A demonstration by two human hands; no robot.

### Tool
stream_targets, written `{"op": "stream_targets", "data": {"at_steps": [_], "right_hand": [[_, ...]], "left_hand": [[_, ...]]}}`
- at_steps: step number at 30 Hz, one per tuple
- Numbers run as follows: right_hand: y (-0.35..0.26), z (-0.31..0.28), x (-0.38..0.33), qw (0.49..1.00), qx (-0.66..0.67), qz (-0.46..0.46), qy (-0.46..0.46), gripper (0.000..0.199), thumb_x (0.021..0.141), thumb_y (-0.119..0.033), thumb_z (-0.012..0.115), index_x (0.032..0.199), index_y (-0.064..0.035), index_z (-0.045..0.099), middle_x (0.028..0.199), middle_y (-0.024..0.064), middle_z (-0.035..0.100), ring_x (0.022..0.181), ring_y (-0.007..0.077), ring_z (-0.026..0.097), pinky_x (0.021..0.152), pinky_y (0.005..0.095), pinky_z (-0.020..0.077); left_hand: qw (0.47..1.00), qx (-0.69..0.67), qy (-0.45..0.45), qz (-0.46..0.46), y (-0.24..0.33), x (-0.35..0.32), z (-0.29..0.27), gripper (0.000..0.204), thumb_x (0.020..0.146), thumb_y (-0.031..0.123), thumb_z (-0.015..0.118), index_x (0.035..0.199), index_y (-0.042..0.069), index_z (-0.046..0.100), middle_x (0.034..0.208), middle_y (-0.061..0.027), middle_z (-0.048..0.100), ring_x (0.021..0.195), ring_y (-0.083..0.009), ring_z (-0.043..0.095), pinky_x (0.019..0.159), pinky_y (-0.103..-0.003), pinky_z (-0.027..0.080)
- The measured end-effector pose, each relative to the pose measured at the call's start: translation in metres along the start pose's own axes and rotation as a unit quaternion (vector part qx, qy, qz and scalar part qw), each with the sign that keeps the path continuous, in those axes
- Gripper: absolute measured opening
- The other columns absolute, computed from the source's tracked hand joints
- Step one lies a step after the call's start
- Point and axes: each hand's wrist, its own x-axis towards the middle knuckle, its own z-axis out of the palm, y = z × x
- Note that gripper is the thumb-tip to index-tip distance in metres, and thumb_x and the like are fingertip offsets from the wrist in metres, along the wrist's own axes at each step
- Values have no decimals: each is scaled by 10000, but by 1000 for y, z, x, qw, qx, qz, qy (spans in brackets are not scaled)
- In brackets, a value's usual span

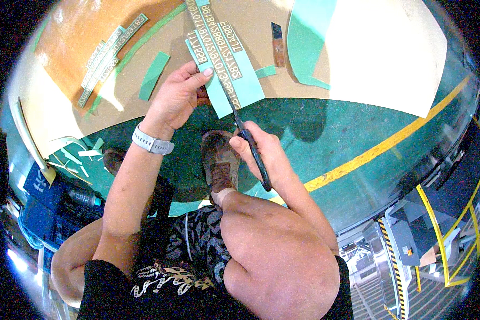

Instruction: The person cuts out several individual stickers from a larger sheet of green printed material using a pair of scissors.

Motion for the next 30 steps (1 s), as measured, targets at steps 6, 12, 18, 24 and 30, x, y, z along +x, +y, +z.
{"op": "stream_targets", "data": {"at_steps": [6, 12, 18, 24, 30], "right_hand": [[5, 1, 3, 1000, -4, 1, 15, 429, 877, -453, 550, 811, -32, 506, 585, 102, 476, 528, 177, 409, 517, 315, 418], [6, 2, 5, 999, -30, -14, 29, 417, 879, -440, 553, 794, -34, 513, 550, 99, 461, 507, 168, 424, 504, 317, 417], [4, 4, 2, 999, 21, -35, 13, 420, 905, -455, 501, 879, -36, 520, 572, -52, 402, 486, 32, 374, 423, 196, 305], [-3, 2, 4, 1000, 0, -15, 15, 416, 907, -457, 492, 879, -43, 514, 555, -1, 429, 487, 67, 400, 443, 231, 343], [-1, 4, 4, 999, -4, 12, 34, 404, 889, -428, 547, 822, -30, 519, 550, 85, 464, 512, 137, 429, 500, 301, 411]], "left_hand": [[1000, 27, 2, -11, 1, 0, 1, 211, 909, 171, 534, 1092, 70, 563, 968, -27, 640, 835, -125, 629, 720, -297, 534], [1000, 13, 0, -8, 0, 0, -1, 208, 911, 182, 532, 1086, 76, 568, 960, -27, 643, 821, -128, 632, 711, -296, 534], [1000, 20, 0, -16, 5, -2, 4, 210, 910, 191, 533, 1087, 84, 570, 955, -25, 642, 823, -128, 633, 709, -298, 533], [999, 21, -13, -20, 6, -4, 6, 219, 913, 199, 529, 1096, 83, 557, 936, -15, 636, 795, -126, 628, 689, -292, 524], [999, 24, -15, -21, 4, -4, 5, 207, 914, 201, 528, 1081, 81, 556, 932, -12, 634, 780, -115, 621, 677, -281, 518]]}}
